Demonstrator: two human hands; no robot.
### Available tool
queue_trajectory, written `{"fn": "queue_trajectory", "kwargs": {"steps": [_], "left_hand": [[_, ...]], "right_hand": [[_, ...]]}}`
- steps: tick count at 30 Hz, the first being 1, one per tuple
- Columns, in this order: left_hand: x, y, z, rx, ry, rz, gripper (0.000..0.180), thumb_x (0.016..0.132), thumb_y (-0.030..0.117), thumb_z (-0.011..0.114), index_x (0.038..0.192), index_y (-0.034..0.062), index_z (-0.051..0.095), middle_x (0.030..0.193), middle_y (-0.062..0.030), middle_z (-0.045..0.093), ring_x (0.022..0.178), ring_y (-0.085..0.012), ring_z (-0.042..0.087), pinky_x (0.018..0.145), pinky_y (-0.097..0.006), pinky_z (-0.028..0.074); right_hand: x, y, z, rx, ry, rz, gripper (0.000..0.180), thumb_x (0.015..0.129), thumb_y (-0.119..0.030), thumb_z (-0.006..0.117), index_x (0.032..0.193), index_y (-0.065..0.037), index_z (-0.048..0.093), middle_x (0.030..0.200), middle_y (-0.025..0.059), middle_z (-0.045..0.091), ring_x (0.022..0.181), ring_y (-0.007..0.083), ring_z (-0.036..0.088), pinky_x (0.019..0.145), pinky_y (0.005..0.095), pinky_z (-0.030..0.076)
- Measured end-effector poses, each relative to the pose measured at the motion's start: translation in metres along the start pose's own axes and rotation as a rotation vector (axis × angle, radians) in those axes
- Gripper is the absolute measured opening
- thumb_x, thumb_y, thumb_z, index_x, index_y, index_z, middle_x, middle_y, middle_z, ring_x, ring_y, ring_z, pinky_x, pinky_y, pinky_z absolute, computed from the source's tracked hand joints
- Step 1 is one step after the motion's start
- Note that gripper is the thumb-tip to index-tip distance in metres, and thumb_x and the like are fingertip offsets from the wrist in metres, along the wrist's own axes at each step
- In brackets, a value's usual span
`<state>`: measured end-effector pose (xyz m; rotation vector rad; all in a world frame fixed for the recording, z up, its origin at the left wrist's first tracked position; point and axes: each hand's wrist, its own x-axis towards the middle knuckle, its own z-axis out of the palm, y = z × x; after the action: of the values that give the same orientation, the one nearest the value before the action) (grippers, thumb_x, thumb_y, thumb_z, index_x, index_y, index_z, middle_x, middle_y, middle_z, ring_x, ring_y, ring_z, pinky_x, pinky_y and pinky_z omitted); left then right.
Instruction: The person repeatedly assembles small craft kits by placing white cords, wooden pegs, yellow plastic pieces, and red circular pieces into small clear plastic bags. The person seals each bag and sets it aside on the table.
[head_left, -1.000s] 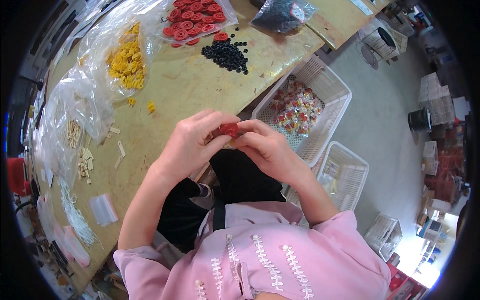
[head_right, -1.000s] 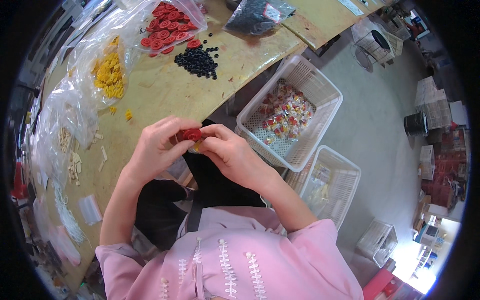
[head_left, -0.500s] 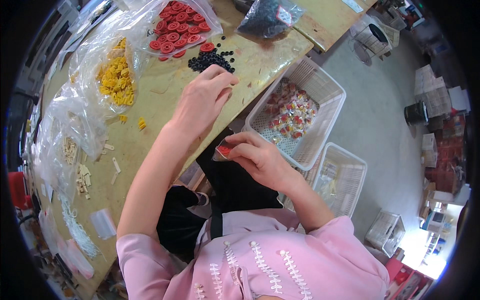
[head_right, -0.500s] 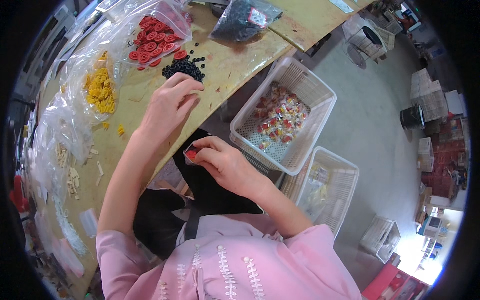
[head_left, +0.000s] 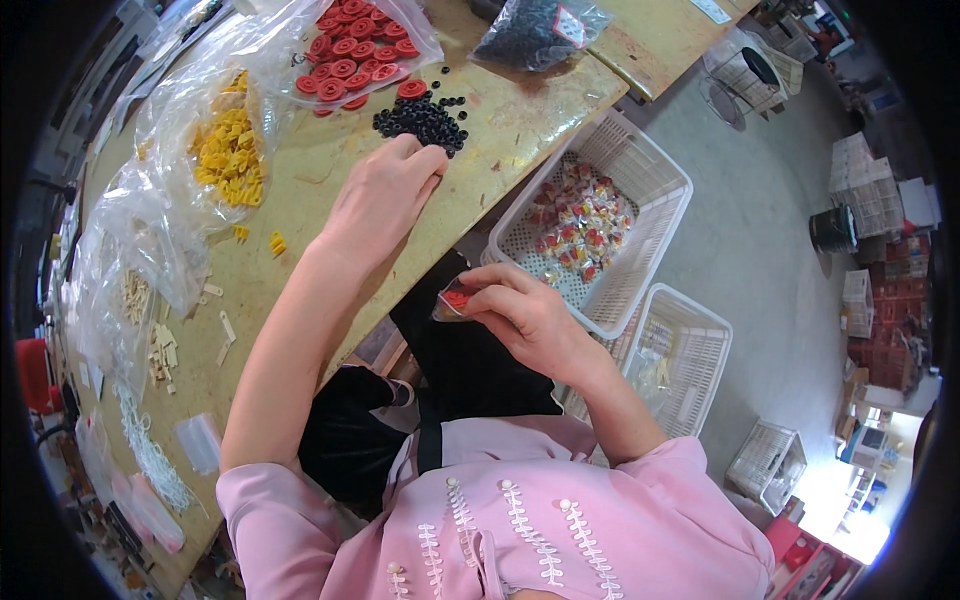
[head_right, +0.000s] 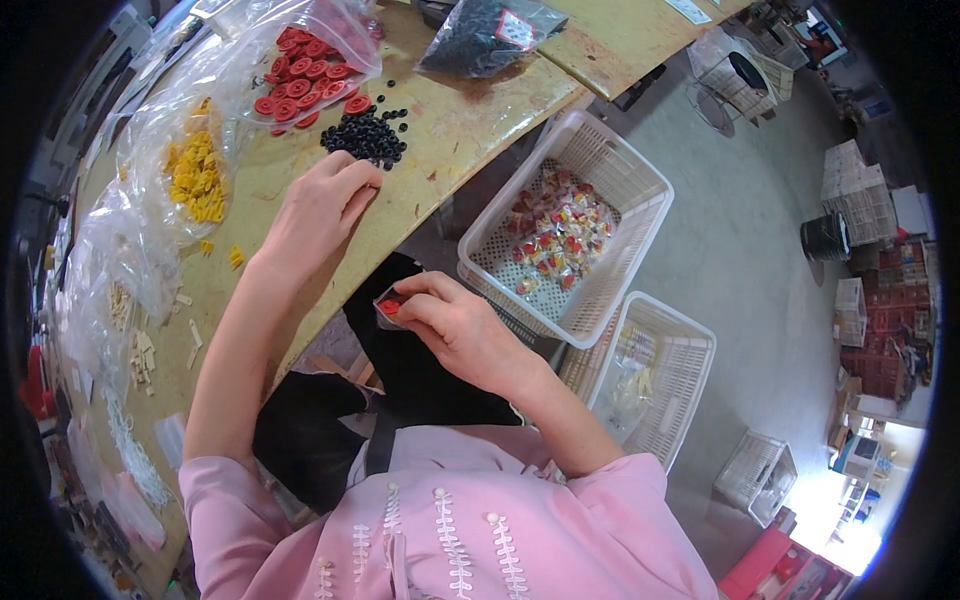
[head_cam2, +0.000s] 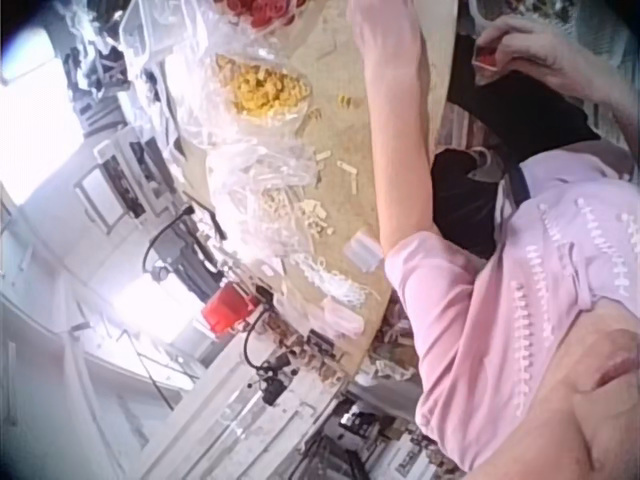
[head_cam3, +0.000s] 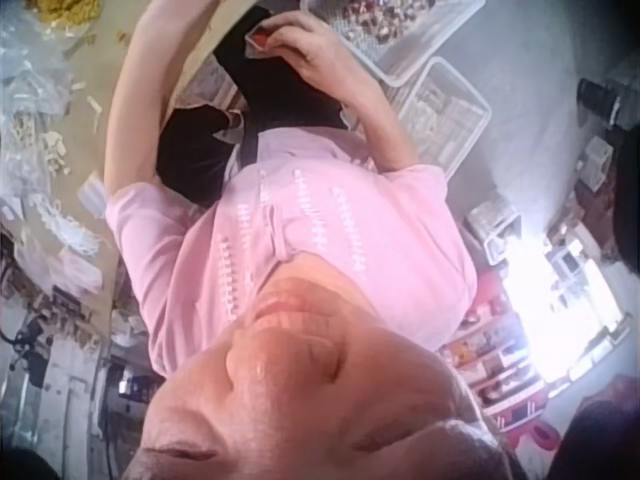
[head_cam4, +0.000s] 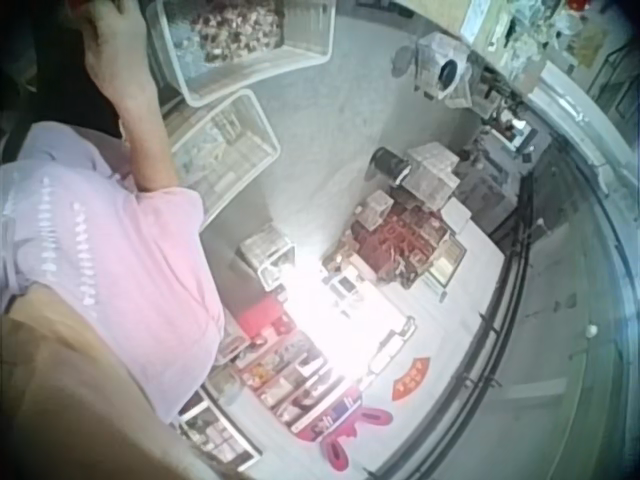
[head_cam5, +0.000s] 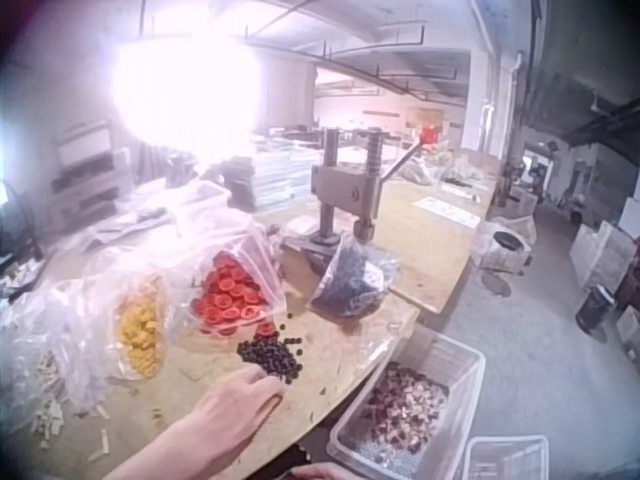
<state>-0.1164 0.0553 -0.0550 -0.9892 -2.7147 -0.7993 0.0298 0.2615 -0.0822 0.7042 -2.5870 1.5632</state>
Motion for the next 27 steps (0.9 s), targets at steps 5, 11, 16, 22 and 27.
{"fn": "queue_trajectory", "kwargs": {"steps": [5, 11, 16, 22, 27], "left_hand": [[-0.041, 0.0, -0.014, -0.013, 0.096, -0.053, 0.007, 0.095, 0.008, 0.069, 0.101, 0.0038, 0.069, 0.096, -0.0139, 0.067, 0.09, -0.0353, 0.068, 0.079, -0.043, 0.055], [-0.096, 0.047, -0.048, -0.453, 0.086, -0.279, 0.009, 0.087, 0.0, 0.076, 0.096, 0.001, 0.076, 0.089, -0.0097, 0.073, 0.077, -0.0181, 0.068, 0.069, -0.03, 0.053], [-0.139, 0.054, -0.052, -0.372, 0.154, -0.095, 0.013, 0.086, 0.0, 0.078, 0.099, 0.0048, 0.078, 0.092, -0.008, 0.073, 0.082, -0.024, 0.07, 0.069, -0.035, 0.056], [-0.185, 0.059, -0.06, -0.535, 0.294, -0.339, 0.023, 0.088, -0.001, 0.078, 0.111, 0.0032, 0.078, 0.102, -0.0098, 0.076, 0.093, -0.0199, 0.071, 0.079, -0.03, 0.056], [-0.21, 0.068, -0.06, -0.452, 0.249, -0.368, 0.024, 0.086, 0.007, 0.083, 0.109, 0.0022, 0.077, 0.106, -0.0123, 0.078, 0.094, -0.0242, 0.074, 0.08, -0.034, 0.059]], "right_hand": [[0.003, -0.006, 0.002, -0.004, -0.009, -0.069, 0.015, 0.092, 0.003, 0.072, 0.107, 0.001, 0.069, 0.125, 0.0185, 0.066, 0.108, 0.0374, 0.07, 0.088, 0.0402, 0.06], [0.012, -0.029, 0.021, 0.043, -0.032, -0.136, 0.019, 0.094, 0.002, 0.071, 0.112, 0.0, 0.068, 0.123, 0.0173, 0.067, 0.108, 0.0367, 0.07, 0.088, 0.04, 0.06], [0.019, -0.047, 0.037, 0.065, -0.105, -0.186, 0.019, 0.093, 0.003, 0.071, 0.112, 0.0, 0.069, 0.122, 0.0164, 0.067, 0.107, 0.0355, 0.07, 0.088, 0.0398, 0.061], [0.021, -0.06, 0.051, 0.077, -0.146, -0.217, 0.02, 0.089, 0.005, 0.073, 0.108, -0.001, 0.069, 0.122, 0.0158, 0.068, 0.106, 0.0351, 0.07, 0.087, 0.0401, 0.061], [0.025, -0.075, 0.06, 0.023, -0.151, -0.287, 0.018, 0.087, 0.005, 0.074, 0.102, -0.003, 0.069, 0.117, 0.0122, 0.071, 0.105, 0.0321, 0.07, 0.088, 0.0388, 0.06]]}}
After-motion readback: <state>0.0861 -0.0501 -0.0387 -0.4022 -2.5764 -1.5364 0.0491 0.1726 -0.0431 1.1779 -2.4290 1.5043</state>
